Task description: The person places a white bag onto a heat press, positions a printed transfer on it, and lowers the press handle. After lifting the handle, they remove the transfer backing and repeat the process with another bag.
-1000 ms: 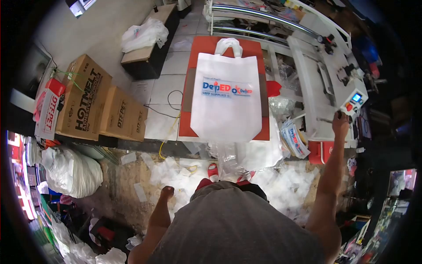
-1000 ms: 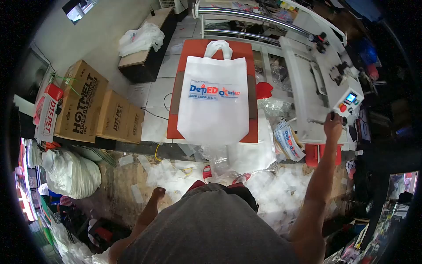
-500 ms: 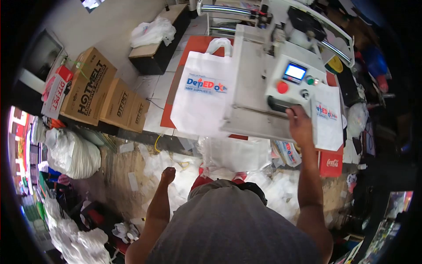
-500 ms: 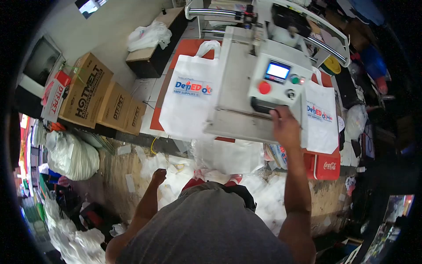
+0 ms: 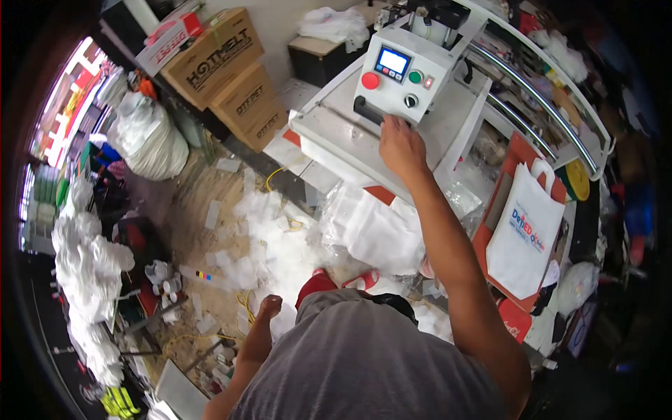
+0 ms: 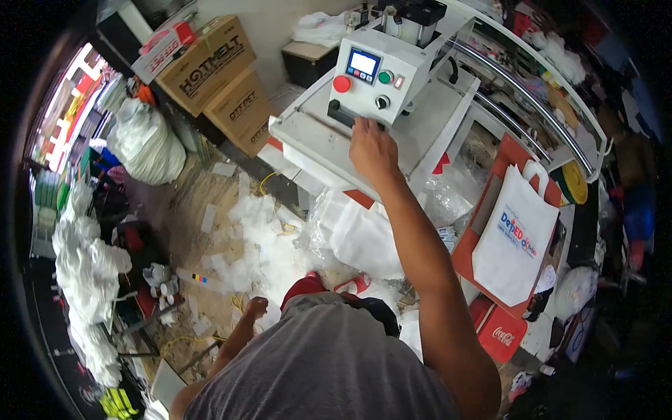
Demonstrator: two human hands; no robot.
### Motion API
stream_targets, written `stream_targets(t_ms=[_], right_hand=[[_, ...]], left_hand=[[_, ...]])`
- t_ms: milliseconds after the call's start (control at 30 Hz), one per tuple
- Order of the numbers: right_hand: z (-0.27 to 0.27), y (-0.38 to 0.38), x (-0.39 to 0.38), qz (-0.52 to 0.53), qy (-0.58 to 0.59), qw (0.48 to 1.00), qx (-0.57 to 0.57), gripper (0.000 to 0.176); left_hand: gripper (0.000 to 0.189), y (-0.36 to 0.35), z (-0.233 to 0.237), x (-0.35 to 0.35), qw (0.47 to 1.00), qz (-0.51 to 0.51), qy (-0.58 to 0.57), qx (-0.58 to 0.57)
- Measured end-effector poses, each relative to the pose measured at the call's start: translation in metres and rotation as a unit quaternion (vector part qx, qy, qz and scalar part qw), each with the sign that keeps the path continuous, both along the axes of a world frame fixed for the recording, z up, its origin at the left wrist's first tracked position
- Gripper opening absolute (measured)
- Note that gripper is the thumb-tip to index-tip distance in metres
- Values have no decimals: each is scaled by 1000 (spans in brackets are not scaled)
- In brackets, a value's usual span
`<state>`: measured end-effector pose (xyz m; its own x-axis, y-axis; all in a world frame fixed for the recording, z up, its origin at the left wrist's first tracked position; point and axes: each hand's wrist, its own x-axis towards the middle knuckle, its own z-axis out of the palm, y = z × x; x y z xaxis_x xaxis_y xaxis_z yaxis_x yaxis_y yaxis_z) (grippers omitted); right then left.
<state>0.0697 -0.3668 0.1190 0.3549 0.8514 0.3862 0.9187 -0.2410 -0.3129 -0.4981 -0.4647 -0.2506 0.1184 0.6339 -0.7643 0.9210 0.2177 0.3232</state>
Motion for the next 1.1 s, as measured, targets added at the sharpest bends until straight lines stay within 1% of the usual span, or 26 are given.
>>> stream_targets(t_ms=[67, 100, 200, 267, 300, 367, 400, 467, 500, 533, 567, 600, 633, 667, 700, 767, 800, 833, 867, 900, 933, 967, 1000, 1033, 1067, 1100], right_hand=[[-6, 20, -2, 8, -18, 1000, 16, 16], [-4, 27, -5, 15, -21, 999, 20, 16], [-2, 39, -13, 2, -9, 999, -33, 24], [-5, 34, -16, 34, -5, 998, 45, 39], [-7, 26, -18, 35, -7, 998, 47, 39], [-12, -1, -24, 85, -13, 983, 159, 52], [-1, -27, -37, 64, 53, 991, 109, 51], [-4, -82, -51, 68, 105, 984, 125, 43], [-8, -113, -60, 46, 135, 984, 111, 36], [-14, -146, -67, 22, 167, 981, 95, 30], [-23, -179, -72, 4, 171, 982, 78, 26], [-35, -212, -74, -13, 174, 983, 63, 22], [-49, -244, -73, -49, 193, 979, 40, 21], [-71, -277, -69, -83, 212, 973, 19, 20], [-103, -312, -58, -102, 248, 963, 21, 20], [-150, -377, -43, -149, 348, 925, 40, 20], [-161, -405, -38, -176, 410, 893, 60, 19], [-161, -430, -32, -178, 393, 899, 76, 19], [-158, -453, -23, -179, 378, 904, 92, 18], [-153, -474, -12, -211, 377, 898, 85, 19], [-146, -493, 1, -243, 375, 891, 77, 19], [-140, -509, 14, -242, 378, 890, 77, 19], [-135, -525, 29, -259, 373, 882, 123, 20], [-130, -540, 46, -277, 366, 872, 168, 20], [-126, -554, 67, -278, 368, 872, 168, 20], [-123, -568, 88, -297, 352, 873, 160, 21]], left_hand=[[20, -34, -7, -21, 1000, -20, -4, 12], [19, -47, -7, -27, 1000, 15, -2, 6], [19, -75, -12, -38, 991, 134, -2, -18], [20, -88, -22, -44, 990, 139, -12, -11], [21, -92, -34, -51, 992, 125, -26, 1], [26, -98, -52, -63, 994, 80, -63, 36], [26, -100, -48, -63, 994, 78, -66, 36], [23, -102, -31, -56, 978, 196, -67, -8], [21, -102, -37, -61, 981, 184, -64, -8], [20, -100, -51, -72, 994, 96, -55, -13], [19, -100, -69, -83, 998, -49, -38, -5], [20, -96, -90, -94, 961, -275, -17, 16], [21, -93, -101, -98, 890, -455, -12, 38], [23, -84, -92, -85, 732, -674, 67, 70], [23, -80, -84, -75, 731, -676, 68, 72], [16, -81, -72, -54, 807, -576, 79, 105], [16, -80, -66, -36, 807, -575, 81, 106], [13, -78, -59, -15, 836, -533, 77, 104], [20, -77, -55, 4, 864, -488, 74, 103], [23, -75, -60, 23, 877, -466, 35, 114], [25, -72, -62, 46, 845, -517, 31, 131], [26, -78, -37, 74, 882, -446, -8, 153], [25, -86, 4, 111, 931, -336, -37, 137], [19, -78, -52, 123, 852, -477, -63, 206], [25, -79, -56, 152, 852, -481, -52, 200], [30, -96, -13, 185, 923, -320, -103, 190]])
